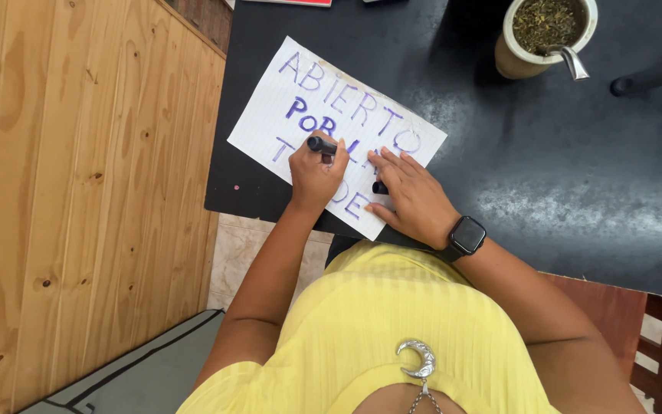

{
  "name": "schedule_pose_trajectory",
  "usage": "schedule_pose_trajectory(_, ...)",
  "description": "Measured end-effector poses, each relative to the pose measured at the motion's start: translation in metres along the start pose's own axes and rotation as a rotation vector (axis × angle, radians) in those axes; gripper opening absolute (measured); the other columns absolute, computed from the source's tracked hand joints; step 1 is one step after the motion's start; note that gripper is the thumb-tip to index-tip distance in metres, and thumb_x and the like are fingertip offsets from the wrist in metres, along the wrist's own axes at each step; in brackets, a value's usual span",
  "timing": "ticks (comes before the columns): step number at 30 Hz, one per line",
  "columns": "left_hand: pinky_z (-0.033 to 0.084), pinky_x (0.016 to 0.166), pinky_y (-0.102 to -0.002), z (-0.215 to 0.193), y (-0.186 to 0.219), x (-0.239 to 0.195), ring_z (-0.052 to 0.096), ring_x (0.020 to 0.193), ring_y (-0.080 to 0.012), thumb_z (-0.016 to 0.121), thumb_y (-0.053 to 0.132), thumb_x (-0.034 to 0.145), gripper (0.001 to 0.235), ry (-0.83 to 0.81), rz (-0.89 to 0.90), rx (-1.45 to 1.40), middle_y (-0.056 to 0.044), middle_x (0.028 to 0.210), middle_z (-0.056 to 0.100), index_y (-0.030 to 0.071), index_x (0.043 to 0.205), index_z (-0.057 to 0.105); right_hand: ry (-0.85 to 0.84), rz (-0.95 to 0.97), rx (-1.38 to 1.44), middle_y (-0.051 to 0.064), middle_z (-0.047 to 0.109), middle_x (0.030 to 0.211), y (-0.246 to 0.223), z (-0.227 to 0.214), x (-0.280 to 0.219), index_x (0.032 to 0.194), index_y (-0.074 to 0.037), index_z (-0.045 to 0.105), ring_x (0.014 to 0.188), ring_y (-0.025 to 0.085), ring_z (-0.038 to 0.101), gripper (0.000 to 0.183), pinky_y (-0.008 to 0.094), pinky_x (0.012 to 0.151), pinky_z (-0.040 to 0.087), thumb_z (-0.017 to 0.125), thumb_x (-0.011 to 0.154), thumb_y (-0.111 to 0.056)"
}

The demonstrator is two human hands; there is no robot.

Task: The person writes the phrase 'ABIERTO POR LA TARDE' on a white sheet of paper using a black marker. They hold the paper steady with their left hand while writing with their right hand. After completing the text, they place the sign on a wooden stool.

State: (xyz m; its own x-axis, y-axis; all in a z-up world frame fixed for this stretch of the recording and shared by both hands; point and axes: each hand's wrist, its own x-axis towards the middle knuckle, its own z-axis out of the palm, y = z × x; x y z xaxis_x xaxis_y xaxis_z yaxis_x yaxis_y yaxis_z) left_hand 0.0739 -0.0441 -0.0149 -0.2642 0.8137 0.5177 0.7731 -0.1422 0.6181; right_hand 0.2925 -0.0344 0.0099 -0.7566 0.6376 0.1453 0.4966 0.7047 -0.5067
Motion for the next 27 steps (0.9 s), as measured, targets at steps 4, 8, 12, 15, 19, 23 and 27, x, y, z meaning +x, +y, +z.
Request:
schedule_pose_trajectory(4,0.053,0.048,-0.035,-0.002,0.002,0.001,0.062,0.046,-0.0253,0.072,0.013,0.087,0.018,0.01,0.007,-0.02,-0.002,0.049,0.054,0.014,0.074,0.059,-0.014,0.002,0.007,0.015,0.054,0.153,0.0,-0.001,0.001,0.108,-0.01,0.047,0.146,0.031,0.045,0.044,0.049,0.122,0.029,0.068,0.094,-0.047)
schedule_pose_trajectory(8,0.053,0.048,-0.034,0.0,0.006,-0.002,0.064,0.048,-0.0253,0.076,0.018,0.085,0.018,-0.049,0.069,-0.097,-0.002,0.049,0.056,0.018,0.073,0.062,-0.014,0.009,0.009,0.013,0.053,0.154,-0.004,-0.006,0.001,0.108,-0.011,0.047,0.146,0.03,0.045,0.044,0.048,0.122,0.028,0.068,0.094,-0.047)
schedule_pose_trajectory(12,0.053,0.048,-0.031,-0.003,0.006,0.001,0.062,0.045,-0.0225,0.076,0.016,0.084,0.019,-0.046,0.069,-0.113,-0.001,0.048,0.055,0.017,0.072,0.062,-0.013,0.012,0.016,0.014,0.053,0.154,-0.001,-0.002,0.001,0.108,-0.011,0.047,0.146,0.03,0.045,0.044,0.049,0.122,0.028,0.068,0.094,-0.047)
schedule_pose_trajectory(15,0.054,0.05,-0.037,0.0,0.0,0.0,0.064,0.048,-0.0272,0.073,0.015,0.086,0.017,0.011,0.026,-0.03,-0.004,0.048,0.056,0.014,0.075,0.06,-0.019,0.021,0.018,0.013,0.053,0.154,-0.001,-0.001,0.0,0.108,-0.011,0.047,0.147,0.03,0.044,0.045,0.048,0.123,0.028,0.069,0.093,-0.047)
schedule_pose_trajectory(19,0.054,0.05,-0.033,-0.002,0.011,-0.001,0.064,0.046,-0.0246,0.076,0.015,0.085,0.017,-0.049,0.069,-0.107,-0.003,0.049,0.057,0.015,0.073,0.063,-0.008,0.008,0.021,0.014,0.053,0.154,-0.001,-0.002,0.001,0.108,-0.011,0.047,0.146,0.03,0.045,0.044,0.049,0.122,0.028,0.07,0.093,-0.046)
schedule_pose_trajectory(23,0.054,0.05,-0.035,-0.002,-0.001,-0.001,0.064,0.048,-0.0245,0.074,0.017,0.086,0.018,0.006,0.062,-0.006,-0.002,0.049,0.056,0.016,0.073,0.061,0.002,0.005,0.03,0.014,0.053,0.154,0.0,0.0,-0.001,0.108,-0.011,0.047,0.146,0.031,0.045,0.044,0.049,0.122,0.029,0.07,0.092,-0.045)
schedule_pose_trajectory(27,0.055,0.052,-0.033,0.007,0.0,-0.007,0.065,0.049,-0.0249,0.077,0.017,0.083,0.018,-0.023,0.082,-0.065,-0.002,0.05,0.058,0.018,0.072,0.063,0.012,-0.002,0.029,0.013,0.053,0.154,-0.001,-0.001,0.0,0.107,-0.011,0.047,0.146,0.031,0.045,0.044,0.049,0.122,0.029,0.071,0.092,-0.045)
